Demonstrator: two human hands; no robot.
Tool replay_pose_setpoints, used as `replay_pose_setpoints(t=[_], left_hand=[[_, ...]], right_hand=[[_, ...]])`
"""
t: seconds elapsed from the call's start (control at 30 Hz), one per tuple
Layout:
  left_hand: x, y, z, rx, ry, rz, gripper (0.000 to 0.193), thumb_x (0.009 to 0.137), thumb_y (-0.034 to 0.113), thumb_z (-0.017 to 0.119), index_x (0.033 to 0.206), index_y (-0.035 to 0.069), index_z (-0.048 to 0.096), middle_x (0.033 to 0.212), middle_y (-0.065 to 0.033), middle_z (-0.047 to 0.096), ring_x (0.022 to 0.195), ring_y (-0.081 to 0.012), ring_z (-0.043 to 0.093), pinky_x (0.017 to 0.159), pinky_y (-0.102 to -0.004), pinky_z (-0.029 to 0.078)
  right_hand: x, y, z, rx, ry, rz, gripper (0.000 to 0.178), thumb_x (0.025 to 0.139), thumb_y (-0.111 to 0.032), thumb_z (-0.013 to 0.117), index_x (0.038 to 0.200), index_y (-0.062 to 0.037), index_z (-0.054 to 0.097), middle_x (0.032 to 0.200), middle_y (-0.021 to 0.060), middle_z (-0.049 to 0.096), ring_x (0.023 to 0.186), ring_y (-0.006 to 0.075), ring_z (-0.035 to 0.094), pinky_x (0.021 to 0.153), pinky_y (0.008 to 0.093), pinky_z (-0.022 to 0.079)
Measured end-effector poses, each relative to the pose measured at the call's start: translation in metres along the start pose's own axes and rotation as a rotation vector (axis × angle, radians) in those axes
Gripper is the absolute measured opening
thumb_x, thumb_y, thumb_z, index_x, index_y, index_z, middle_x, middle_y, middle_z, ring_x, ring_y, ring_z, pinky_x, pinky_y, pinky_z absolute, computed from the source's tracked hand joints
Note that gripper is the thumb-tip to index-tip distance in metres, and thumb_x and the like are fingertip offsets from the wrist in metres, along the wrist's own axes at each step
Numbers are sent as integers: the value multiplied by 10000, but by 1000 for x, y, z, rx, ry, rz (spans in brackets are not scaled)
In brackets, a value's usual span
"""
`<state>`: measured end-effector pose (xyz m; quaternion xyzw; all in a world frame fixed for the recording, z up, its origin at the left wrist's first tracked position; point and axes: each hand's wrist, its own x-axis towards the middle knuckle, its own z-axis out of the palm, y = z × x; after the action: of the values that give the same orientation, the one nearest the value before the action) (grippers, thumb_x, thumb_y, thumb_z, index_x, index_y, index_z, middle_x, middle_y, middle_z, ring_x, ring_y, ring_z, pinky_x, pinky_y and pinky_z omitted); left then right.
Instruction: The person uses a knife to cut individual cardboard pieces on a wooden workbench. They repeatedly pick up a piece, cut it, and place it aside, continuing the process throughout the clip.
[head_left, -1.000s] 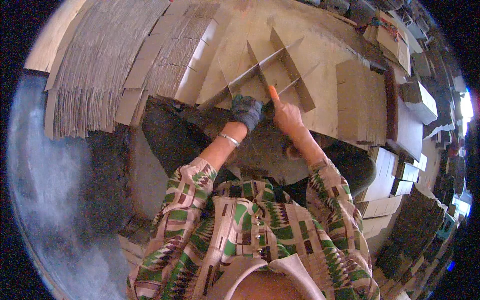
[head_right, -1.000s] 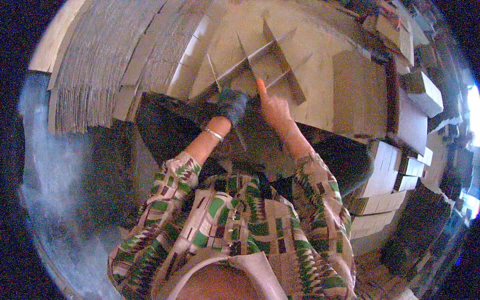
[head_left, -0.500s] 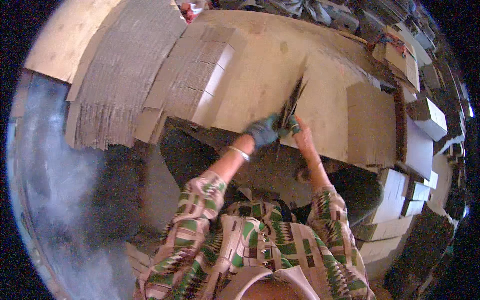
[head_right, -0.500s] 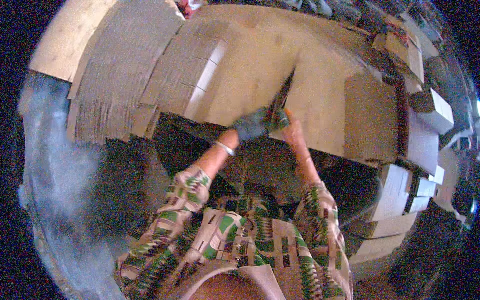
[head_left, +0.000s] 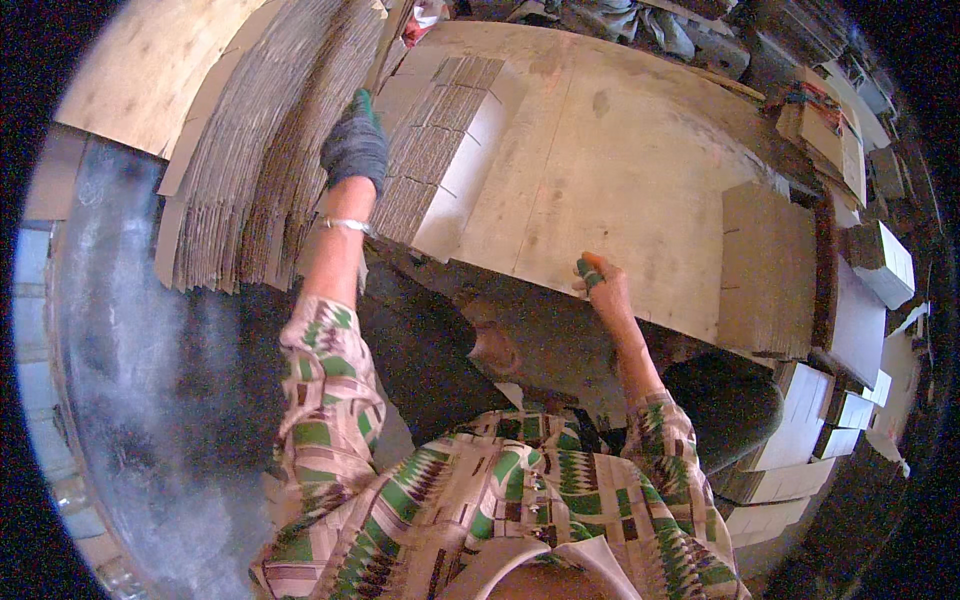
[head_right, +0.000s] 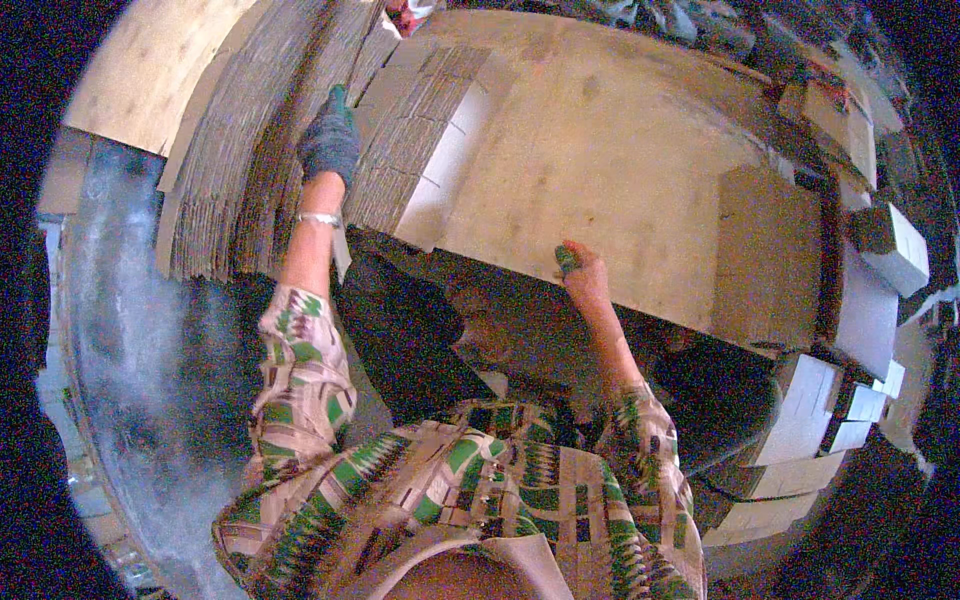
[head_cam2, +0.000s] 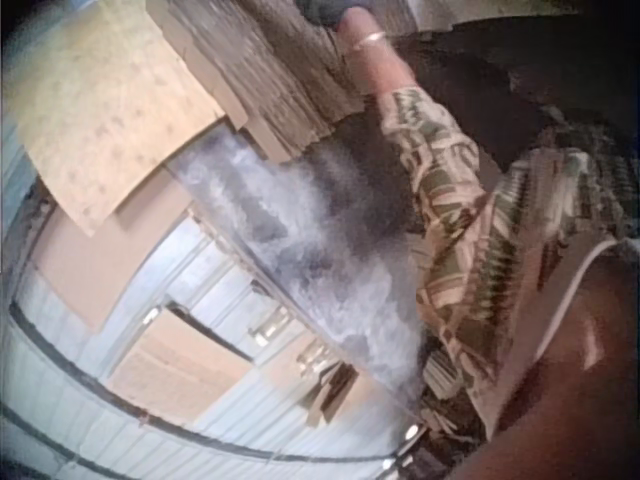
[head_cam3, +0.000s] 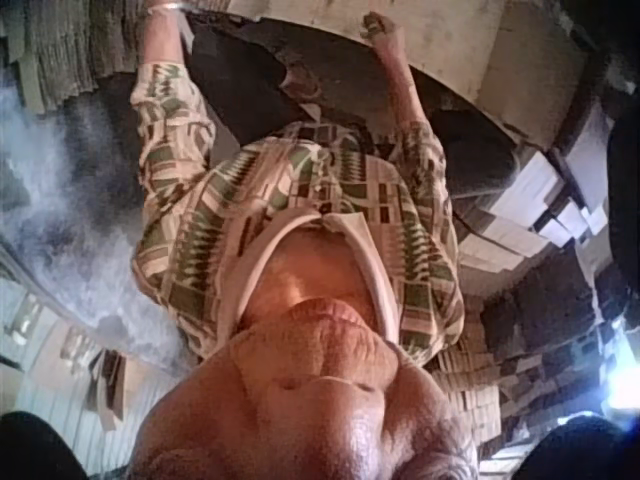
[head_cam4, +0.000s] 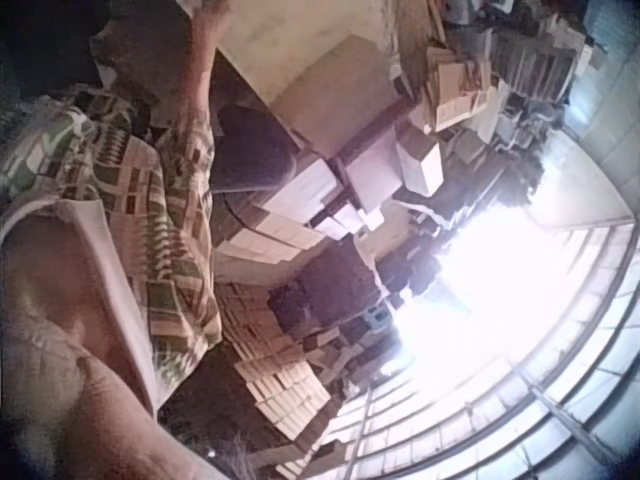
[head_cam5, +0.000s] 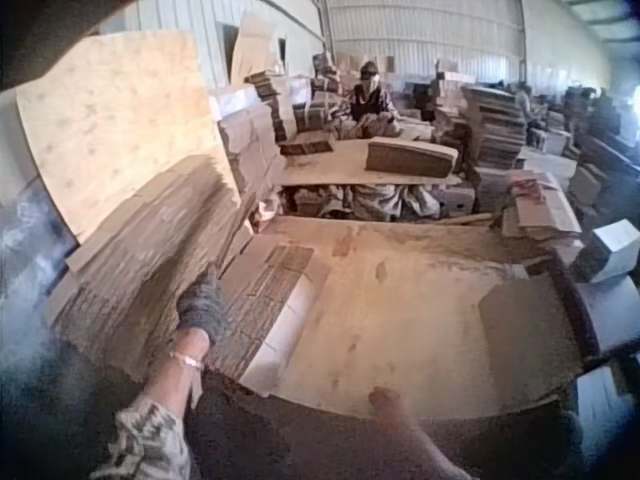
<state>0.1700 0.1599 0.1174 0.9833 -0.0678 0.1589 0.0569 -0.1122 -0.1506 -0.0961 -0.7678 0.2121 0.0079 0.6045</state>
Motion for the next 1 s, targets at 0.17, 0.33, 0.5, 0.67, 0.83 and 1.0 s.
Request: replay_pose_setpoints(t=[0.17,0.33,0.5,0.67,0.83,1.0], left_hand=[[7,-17,7,249,-213,-77,449,991,153,445,1437,104,466,1357,-197,596,1226,-369,605,1005,-522,486],[37,-73,27,196,-141,-80,382,1023,176,446,1389,84,503,1347,-197,605,1177,-414,623,963,-523,506],[21,-33,24,326,-121,-7,426,1008,222,478,1425,135,458,1380,-165,589,1175,-392,634,906,-519,541],[-31,-91,133,369,-214,16,496,987,347,512,1444,177,421,1479,-124,489,1327,-367,505,1013,-573,453],[-11,-89,155,203,-340,-67,602,959,406,524,1513,228,370,1613,-74,322,1454,-310,347,1126,-578,330],[6,-132,164,248,-316,-68,628,937,443,539,1503,209,401,1561,-100,407,1452,-319,345,1141,-558,308]], right_hand=[[-27,51,-5,-123,-15,-36,362,985,-123,587,1323,8,594,1020,110,719,742,153,691,620,268,538],[-53,26,-11,12,-72,200,367,969,-52,562,1333,-4,582,1030,119,715,765,156,692,623,279,544],[-60,28,-14,86,4,275,374,962,-16,537,1333,-15,583,1038,126,710,779,158,693,615,286,542],[-59,16,4,184,-81,288,368,956,-11,537,1321,-9,587,1006,120,720,733,160,694,604,275,530],[-76,58,-16,-62,-62,118,359,955,-2,528,1305,-16,605,1000,123,724,738,151,694,601,266,523],[-72,53,-40,-213,14,-56,415,925,22,554,1336,-26,586,1031,118,722,847,229,700,679,321,550]])
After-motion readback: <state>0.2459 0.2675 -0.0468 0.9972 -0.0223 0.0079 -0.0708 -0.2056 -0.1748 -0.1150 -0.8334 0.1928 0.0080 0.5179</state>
